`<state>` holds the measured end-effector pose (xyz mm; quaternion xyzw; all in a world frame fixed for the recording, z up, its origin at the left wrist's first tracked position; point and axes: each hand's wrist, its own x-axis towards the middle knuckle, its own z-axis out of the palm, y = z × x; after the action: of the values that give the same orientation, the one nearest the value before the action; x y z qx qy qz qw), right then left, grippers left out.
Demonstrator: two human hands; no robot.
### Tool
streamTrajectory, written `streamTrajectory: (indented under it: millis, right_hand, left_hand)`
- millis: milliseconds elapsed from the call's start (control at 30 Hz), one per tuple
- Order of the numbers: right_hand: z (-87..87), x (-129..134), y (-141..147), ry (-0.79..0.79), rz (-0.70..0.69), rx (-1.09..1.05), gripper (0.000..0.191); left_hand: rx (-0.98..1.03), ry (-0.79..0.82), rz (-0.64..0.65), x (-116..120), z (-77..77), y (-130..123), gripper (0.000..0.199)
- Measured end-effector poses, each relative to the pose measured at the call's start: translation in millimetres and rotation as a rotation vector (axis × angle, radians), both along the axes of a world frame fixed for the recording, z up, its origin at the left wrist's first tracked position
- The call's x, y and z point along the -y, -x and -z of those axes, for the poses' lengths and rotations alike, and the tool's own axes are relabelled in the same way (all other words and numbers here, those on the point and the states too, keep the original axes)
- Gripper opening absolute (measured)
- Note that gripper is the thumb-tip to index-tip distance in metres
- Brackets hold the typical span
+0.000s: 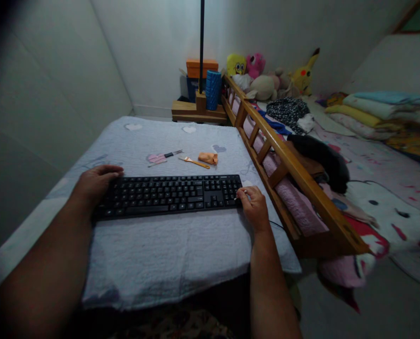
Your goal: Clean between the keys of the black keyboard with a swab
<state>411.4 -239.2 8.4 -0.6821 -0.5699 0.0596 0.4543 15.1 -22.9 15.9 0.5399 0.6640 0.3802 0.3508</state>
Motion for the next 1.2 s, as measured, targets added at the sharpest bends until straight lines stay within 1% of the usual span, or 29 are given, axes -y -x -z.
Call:
streamTrajectory:
  millis: [167, 433, 767, 900, 1033, 1200]
  right_hand:
    - [-2.1, -0.8, 2.7, 0.003, -0.014, -0.009, 0.024]
    - [-4.1, -2.4, 9.0, 0.029, -0.052, -0.049, 0.024]
    - [-7.2, -4.3, 16.7, 0.031, -0.107, -0.089, 0.024]
    - [-7.6, -6.4, 20.9, 0.04, -0.14, -0.091, 0.025]
    - [-6.6, -6.9, 21.2, 0.025, -0.149, -0.084, 0.025]
    - [-7.6, -5.5, 21.5, 0.039, -0.151, -0.091, 0.026]
  left_hand:
    - [0.005, -0.003, 0.008, 0.8, 0.8, 0.7, 0.028]
    - [0.013, 0.013, 0.006, 2.3, -2.0, -0.6, 0.028]
    - [0.012, -0.004, 0.006, 3.2, -3.4, -1.7, 0.022]
    - [0.006, 0.008, 0.003, 1.1, -1.1, -0.5, 0.023]
    - [0.036, 0.008, 0.015, 0.1, 1.1, 0.5, 0.025]
    - [0.023, 0.004, 0.005, 2.7, -1.9, -1.2, 0.022]
